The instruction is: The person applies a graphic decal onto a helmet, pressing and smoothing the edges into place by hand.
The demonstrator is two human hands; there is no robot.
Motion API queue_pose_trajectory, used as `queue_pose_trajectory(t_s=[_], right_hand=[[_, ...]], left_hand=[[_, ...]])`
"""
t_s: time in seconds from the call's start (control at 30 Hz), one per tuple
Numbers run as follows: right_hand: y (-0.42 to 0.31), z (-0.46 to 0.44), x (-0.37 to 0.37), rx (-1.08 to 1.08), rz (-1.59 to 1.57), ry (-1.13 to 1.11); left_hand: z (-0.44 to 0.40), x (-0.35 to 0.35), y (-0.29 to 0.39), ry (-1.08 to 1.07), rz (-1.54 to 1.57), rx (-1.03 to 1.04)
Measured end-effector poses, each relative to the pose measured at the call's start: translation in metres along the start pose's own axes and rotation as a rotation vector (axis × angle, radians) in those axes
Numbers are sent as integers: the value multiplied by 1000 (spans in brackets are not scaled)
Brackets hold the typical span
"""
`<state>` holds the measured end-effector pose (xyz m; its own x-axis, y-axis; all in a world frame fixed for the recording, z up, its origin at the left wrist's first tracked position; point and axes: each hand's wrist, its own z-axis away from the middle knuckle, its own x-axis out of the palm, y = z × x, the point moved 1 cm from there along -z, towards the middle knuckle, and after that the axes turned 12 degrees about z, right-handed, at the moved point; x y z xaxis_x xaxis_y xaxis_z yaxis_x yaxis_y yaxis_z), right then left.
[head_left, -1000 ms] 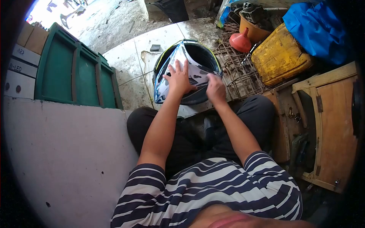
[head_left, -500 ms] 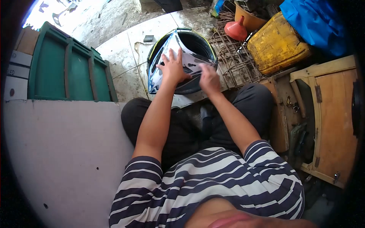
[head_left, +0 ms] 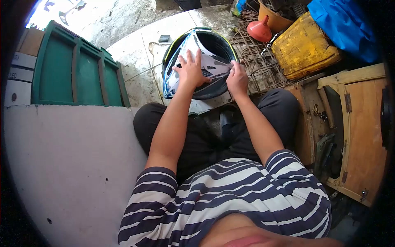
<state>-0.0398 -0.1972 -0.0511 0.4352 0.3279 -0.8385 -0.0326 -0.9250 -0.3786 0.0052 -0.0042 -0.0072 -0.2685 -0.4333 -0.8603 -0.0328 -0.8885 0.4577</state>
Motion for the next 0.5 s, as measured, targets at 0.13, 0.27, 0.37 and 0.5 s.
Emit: queue_pose_trajectory(t_s=[0.13, 0.27, 0.37, 0.5], right_hand=[[-13, 19, 0, -274, -35, -64], [1, -3, 3, 10, -24, 9], [-9, 11, 9, -170, -15, -19], [-13, 1, -1, -127, -66, -33]], left_hand=[[-3, 1, -1, -23, 4, -11], [1, -2, 0, -21, -8, -11], [-2, -10, -3, -34, 18, 10], [-3, -3, -10, -21, 38, 29]])
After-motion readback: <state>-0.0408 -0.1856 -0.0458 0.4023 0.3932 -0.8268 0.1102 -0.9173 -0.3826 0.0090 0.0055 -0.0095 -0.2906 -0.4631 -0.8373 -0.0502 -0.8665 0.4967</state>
